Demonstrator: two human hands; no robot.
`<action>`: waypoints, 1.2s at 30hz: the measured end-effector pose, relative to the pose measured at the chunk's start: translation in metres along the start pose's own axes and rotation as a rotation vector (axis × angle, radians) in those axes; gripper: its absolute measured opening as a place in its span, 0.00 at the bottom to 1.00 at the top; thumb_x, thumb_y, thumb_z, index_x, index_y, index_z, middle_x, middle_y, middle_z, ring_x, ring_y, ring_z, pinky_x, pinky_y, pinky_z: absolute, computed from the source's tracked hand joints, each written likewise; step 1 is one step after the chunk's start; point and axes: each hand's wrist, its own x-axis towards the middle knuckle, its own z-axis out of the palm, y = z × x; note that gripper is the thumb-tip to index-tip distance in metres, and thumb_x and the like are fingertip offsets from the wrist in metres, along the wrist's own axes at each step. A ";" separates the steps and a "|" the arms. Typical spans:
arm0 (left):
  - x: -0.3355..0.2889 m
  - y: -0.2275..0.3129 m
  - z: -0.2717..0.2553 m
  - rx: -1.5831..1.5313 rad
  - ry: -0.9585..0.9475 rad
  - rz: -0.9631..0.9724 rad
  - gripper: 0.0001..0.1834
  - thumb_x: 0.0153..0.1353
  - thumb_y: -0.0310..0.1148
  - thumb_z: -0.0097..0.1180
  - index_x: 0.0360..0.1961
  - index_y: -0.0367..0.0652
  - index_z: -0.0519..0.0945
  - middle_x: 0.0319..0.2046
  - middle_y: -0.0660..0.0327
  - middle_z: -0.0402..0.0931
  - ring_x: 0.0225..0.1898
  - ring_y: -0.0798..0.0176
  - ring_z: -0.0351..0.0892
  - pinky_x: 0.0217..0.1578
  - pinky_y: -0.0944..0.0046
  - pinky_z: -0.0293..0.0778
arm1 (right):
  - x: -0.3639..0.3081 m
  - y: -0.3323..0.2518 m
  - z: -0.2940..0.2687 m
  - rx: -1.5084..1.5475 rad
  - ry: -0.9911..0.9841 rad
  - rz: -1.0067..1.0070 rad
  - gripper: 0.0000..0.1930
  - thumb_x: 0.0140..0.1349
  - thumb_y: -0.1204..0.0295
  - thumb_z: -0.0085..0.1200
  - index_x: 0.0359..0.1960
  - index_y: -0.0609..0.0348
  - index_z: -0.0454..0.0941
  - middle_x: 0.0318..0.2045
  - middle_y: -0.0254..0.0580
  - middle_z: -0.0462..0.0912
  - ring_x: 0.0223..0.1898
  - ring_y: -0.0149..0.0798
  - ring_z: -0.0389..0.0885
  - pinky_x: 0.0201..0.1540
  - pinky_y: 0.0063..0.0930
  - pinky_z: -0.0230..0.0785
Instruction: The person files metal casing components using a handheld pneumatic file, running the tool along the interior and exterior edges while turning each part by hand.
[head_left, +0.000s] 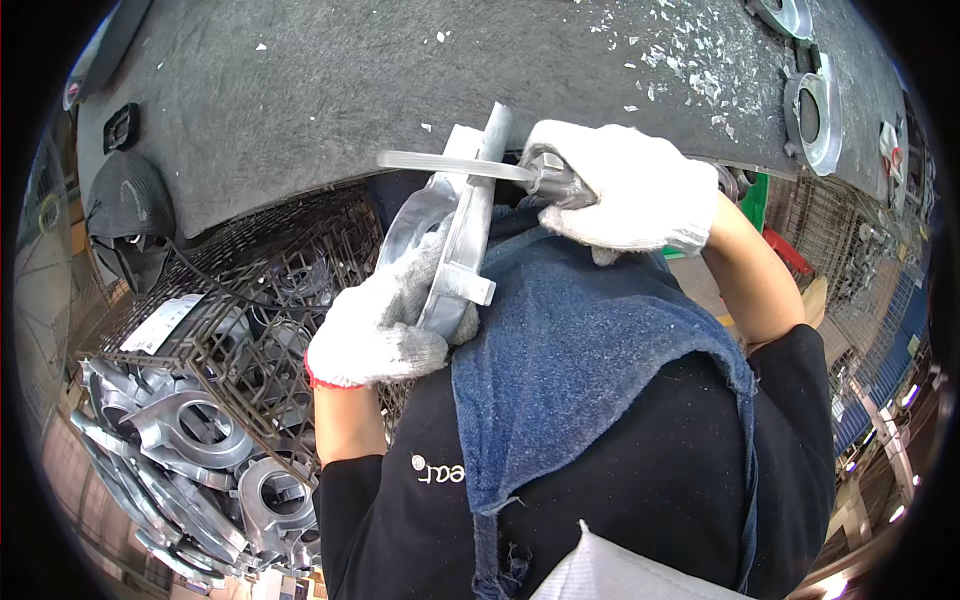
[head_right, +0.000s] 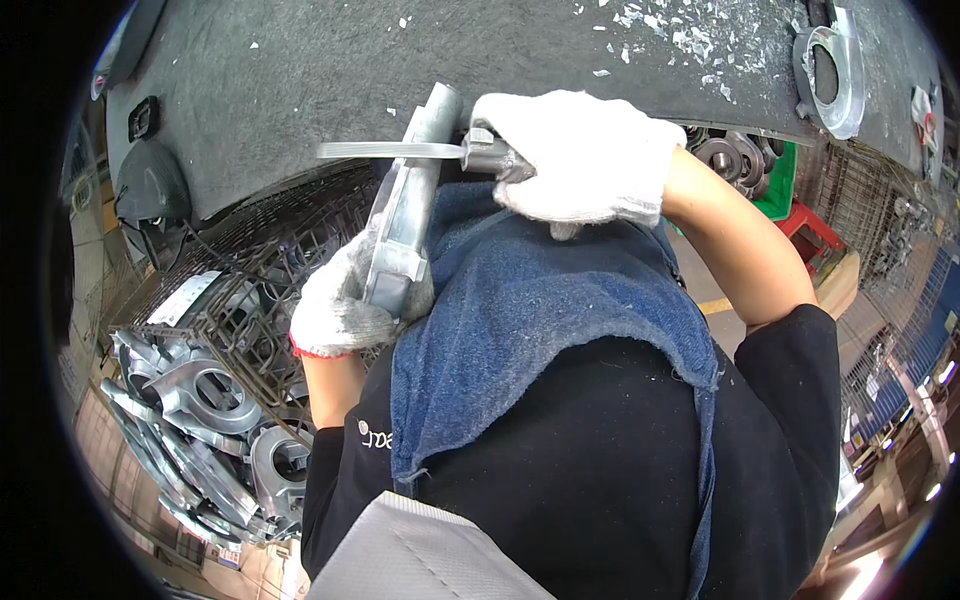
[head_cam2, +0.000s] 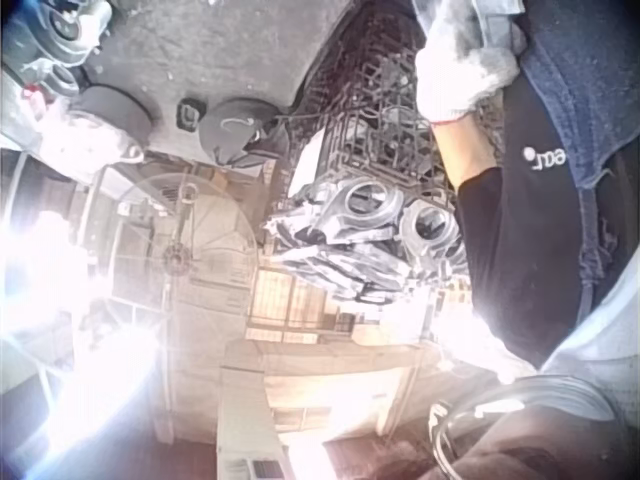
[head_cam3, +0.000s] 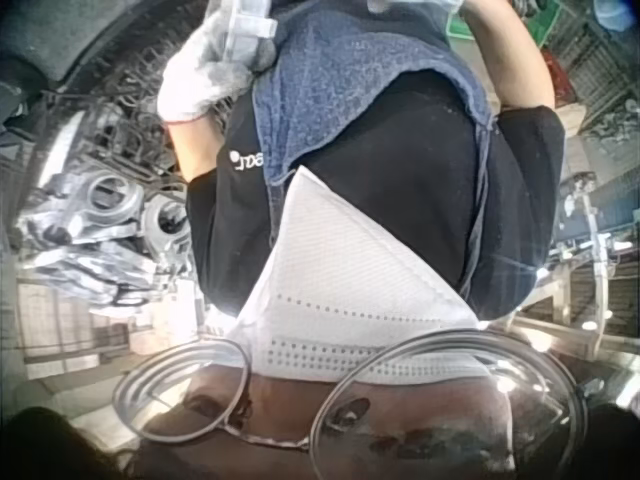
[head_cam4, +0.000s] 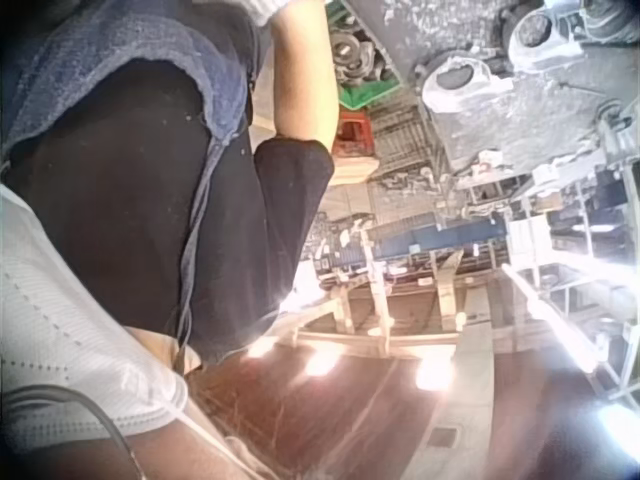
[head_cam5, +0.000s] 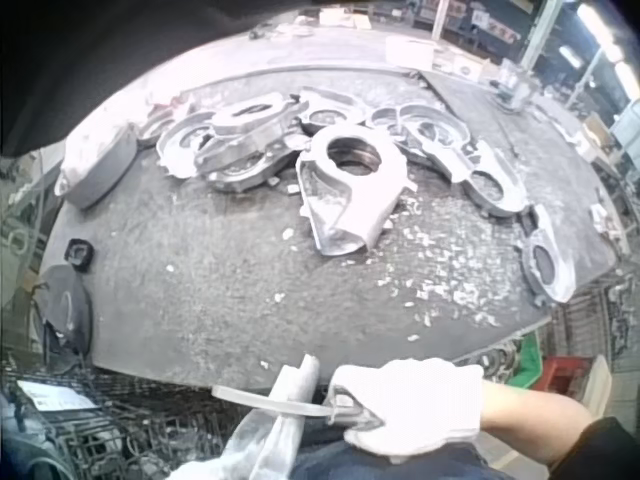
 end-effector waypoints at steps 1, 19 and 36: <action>0.000 0.002 0.000 -0.103 -0.007 -0.045 0.54 0.37 0.26 0.73 0.71 0.30 0.65 0.65 0.49 0.72 0.65 0.56 0.70 0.64 0.58 0.66 | 0.003 0.001 -0.001 0.101 -0.054 -0.042 0.24 0.61 0.57 0.60 0.55 0.51 0.72 0.39 0.49 0.87 0.42 0.48 0.88 0.45 0.43 0.79; 0.000 -0.005 0.002 -0.235 0.084 -0.227 0.52 0.31 0.22 0.64 0.68 0.34 0.70 0.57 0.55 0.79 0.58 0.63 0.76 0.60 0.64 0.68 | 0.002 -0.003 0.023 -0.413 0.413 -0.058 0.15 0.60 0.65 0.56 0.46 0.57 0.71 0.23 0.47 0.83 0.26 0.53 0.85 0.28 0.46 0.78; 0.008 -0.022 -0.001 -0.554 0.000 0.025 0.47 0.39 0.23 0.70 0.67 0.33 0.68 0.44 0.52 0.80 0.41 0.59 0.80 0.39 0.65 0.76 | 0.003 -0.002 0.025 -0.380 0.452 -0.094 0.14 0.60 0.63 0.57 0.43 0.52 0.70 0.25 0.47 0.83 0.30 0.53 0.86 0.33 0.45 0.79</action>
